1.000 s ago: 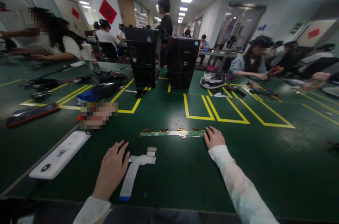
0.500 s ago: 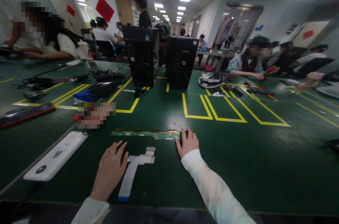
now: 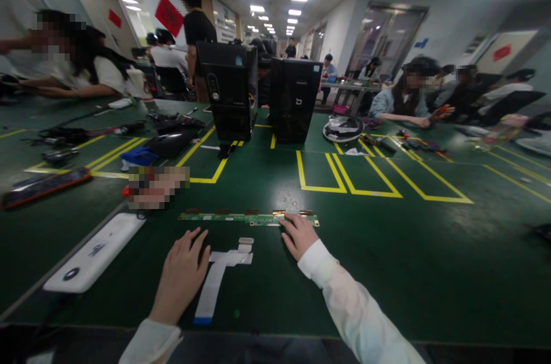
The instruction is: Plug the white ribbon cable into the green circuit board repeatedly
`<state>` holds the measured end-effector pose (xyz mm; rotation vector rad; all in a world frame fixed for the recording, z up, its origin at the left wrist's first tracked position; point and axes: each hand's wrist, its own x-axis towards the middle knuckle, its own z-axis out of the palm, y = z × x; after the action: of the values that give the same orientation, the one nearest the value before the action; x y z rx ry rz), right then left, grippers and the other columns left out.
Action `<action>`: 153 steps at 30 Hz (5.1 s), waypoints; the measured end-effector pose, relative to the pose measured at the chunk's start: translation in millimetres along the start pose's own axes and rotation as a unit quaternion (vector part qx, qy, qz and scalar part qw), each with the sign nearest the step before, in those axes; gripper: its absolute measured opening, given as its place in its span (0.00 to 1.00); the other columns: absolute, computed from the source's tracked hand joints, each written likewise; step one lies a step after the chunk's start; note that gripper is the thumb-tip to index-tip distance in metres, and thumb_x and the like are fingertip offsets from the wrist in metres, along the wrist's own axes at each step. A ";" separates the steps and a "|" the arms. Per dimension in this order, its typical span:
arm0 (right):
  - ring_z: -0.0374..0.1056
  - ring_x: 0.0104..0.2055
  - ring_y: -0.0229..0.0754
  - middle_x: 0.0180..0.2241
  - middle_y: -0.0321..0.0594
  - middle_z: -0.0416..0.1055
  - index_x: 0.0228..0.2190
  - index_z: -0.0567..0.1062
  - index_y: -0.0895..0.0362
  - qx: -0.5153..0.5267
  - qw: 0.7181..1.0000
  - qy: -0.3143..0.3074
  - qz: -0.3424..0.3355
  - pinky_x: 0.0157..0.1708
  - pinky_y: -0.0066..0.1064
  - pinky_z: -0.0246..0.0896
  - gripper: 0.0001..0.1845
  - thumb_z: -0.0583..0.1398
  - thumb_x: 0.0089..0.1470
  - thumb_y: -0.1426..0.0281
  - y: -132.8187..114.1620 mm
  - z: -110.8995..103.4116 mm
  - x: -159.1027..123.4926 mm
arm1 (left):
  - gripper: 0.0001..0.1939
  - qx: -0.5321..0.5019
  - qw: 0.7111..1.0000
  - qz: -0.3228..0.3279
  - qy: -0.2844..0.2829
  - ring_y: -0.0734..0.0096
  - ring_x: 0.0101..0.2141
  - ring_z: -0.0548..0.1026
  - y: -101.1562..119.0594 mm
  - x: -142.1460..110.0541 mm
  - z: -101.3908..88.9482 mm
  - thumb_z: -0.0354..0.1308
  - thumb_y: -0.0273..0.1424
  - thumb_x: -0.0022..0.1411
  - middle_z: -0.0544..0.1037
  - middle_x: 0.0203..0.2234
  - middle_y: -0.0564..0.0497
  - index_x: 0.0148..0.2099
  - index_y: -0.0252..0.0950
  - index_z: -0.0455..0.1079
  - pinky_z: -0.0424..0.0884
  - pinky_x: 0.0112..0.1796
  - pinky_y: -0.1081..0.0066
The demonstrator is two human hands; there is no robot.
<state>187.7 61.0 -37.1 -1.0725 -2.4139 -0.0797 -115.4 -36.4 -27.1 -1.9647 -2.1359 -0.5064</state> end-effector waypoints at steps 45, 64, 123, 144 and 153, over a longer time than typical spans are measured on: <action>0.59 0.55 0.52 0.52 0.52 0.64 0.52 0.71 0.57 0.032 0.998 -0.022 -0.048 0.53 0.50 0.58 0.21 0.54 0.59 0.64 -4.2 -1.7 -4.7 | 0.18 -0.084 0.977 0.190 -0.045 0.59 0.52 0.70 70.8 -14.8 -19.2 0.47 0.29 0.66 0.73 0.51 0.44 0.56 0.35 0.66 0.68 0.51 0.56; 0.60 0.54 0.51 0.54 0.52 0.63 0.52 0.70 0.57 0.057 0.997 -0.025 -0.039 0.51 0.48 0.61 0.19 0.54 0.59 0.68 -6.1 -1.5 -3.0 | 0.30 -0.089 0.972 0.212 -0.055 0.52 0.58 0.65 109.4 -14.0 -0.4 0.47 0.43 0.66 0.67 0.58 0.34 0.61 0.25 0.60 0.67 0.54 0.54; 0.56 0.59 0.52 0.57 0.52 0.61 0.55 0.69 0.55 0.055 0.996 -0.056 -0.035 0.55 0.52 0.57 0.23 0.54 0.59 0.66 -6.7 -7.8 -1.4 | 0.28 -0.110 0.955 0.259 -0.094 0.56 0.60 0.63 97.9 5.9 -3.2 0.47 0.39 0.67 0.64 0.60 0.38 0.64 0.30 0.56 0.65 0.56 0.56; 0.57 0.58 0.52 0.57 0.51 0.61 0.55 0.68 0.55 0.047 0.997 -0.063 -0.028 0.56 0.52 0.56 0.24 0.56 0.57 0.66 -6.0 -5.2 -2.1 | 0.22 -0.126 0.966 0.222 -0.038 0.62 0.59 0.63 91.8 16.3 -17.6 0.42 0.34 0.69 0.65 0.60 0.43 0.62 0.35 0.58 0.65 0.56 0.57; 0.56 0.59 0.53 0.56 0.52 0.61 0.57 0.65 0.57 0.055 0.997 -0.052 -0.033 0.56 0.52 0.56 0.25 0.53 0.59 0.67 -6.5 -5.3 -2.7 | 0.22 -0.068 0.993 0.094 0.007 0.56 0.53 0.70 5.4 10.4 -22.3 0.43 0.38 0.68 0.70 0.54 0.39 0.58 0.32 0.64 0.69 0.52 0.55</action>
<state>186.8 53.4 -32.8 -0.9710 -2.5140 0.0869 -113.0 -34.9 -2.1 -2.2004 -1.9285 -0.6441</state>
